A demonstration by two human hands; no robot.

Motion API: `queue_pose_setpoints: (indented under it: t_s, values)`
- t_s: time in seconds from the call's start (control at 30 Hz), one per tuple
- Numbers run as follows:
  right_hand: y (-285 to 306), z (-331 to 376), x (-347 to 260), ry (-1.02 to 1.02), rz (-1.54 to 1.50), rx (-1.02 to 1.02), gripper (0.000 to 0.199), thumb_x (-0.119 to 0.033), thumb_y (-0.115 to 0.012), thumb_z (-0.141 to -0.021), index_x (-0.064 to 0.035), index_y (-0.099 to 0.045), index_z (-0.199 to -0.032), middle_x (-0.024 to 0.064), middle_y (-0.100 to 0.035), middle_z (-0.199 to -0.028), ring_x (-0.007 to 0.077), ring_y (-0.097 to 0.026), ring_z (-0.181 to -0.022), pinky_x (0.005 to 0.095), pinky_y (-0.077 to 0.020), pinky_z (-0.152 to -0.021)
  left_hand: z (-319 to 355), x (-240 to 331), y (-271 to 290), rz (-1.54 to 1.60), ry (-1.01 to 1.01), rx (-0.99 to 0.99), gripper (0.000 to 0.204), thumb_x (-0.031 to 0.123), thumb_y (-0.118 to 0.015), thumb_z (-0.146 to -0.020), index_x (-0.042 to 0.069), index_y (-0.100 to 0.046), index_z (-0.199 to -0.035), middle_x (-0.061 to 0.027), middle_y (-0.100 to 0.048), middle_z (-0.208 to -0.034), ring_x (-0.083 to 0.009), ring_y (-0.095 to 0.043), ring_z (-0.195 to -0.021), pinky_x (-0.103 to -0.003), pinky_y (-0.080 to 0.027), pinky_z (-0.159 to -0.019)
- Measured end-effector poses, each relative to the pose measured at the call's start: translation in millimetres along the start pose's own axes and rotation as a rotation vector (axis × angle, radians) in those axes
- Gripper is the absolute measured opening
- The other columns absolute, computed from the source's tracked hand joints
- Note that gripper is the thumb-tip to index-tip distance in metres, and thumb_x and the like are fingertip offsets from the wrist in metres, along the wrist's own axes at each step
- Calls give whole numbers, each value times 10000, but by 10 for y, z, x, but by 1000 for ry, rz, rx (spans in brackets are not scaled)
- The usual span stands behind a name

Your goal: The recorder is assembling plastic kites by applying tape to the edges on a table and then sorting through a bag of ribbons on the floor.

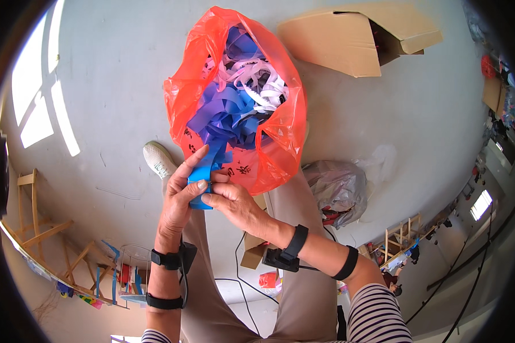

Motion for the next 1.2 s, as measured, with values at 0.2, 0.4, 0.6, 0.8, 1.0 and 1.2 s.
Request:
queue_pose_setpoints:
  t_s: [0.2, 0.4, 0.6, 0.8, 1.0, 1.2]
  values:
    - [526, -301, -679, 222, 637, 281, 181, -56, -707, -823, 39, -652, -967, 121, -590, -951, 214, -627, -836, 325, -491, -761, -123, 47, 163, 58, -96, 163, 377, 68, -579, -942, 24, -579, -1316, -123, -716, -992, -184, -677, -901, -310, -524, -861]
    - [1126, -1410, -1545, 872, 1336, 696, 389, -37, -735, -745, 58, -568, -1083, 204, -571, -1058, 370, -566, -1073, 449, -462, -950, -347, 259, 288, 44, -114, 244, 540, 66, -535, -902, 1, -456, -1432, -119, -643, -808, -198, -628, -685, -322, -530, -692]
    - [1645, -1930, -1532, 123, 1433, 664, 604, -129, -788, -744, 50, -535, -1263, 209, -527, -1289, 432, -479, -1231, 507, -442, -1000, -509, 605, 461, 26, -238, 347, 587, 68, -531, -912, -7, -405, -1480, -102, -620, -804, -177, -597, -675, -300, -507, -700]
    - [1778, -1903, -1125, 248, 1685, 576, 444, -54, -598, -841, -218, -662, -1249, 113, -688, -1086, 349, -603, -1099, 525, -439, -972, -498, 709, 411, 36, -266, 356, 564, 63, -541, -911, -16, -434, -1459, -91, -620, -797, -165, -598, -679, -289, -499, -704]
    - [1370, -1692, -530, 367, 1786, 162, 170, -78, -624, -777, -168, -746, -855, 80, -727, -862, 280, -680, -905, 489, -371, -912, -532, 678, 450, 54, -269, 373, 534, 63, -548, -913, -22, -462, -1434, -90, -622, -811, -163, -604, -686, -287, -502, -702]
    - [983, -1452, 314, 336, 1731, -164, 173, -88, -583, -834, -119, -727, -924, 104, -715, -922, 292, -683, -927, 529, -404, -906, -574, 682, 450, 41, -261, 360, 529, 67, -550, -917, -27, -462, -1430, -88, -621, -823, -162, -605, -696, -283, -504, -702]
Point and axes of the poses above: each hand's wrist, its own z-axis away from the middle knuckle, its own y-axis out of the back of the hand, x = y × z, the point moved 6 cm from there along -z, towards the middle knuckle
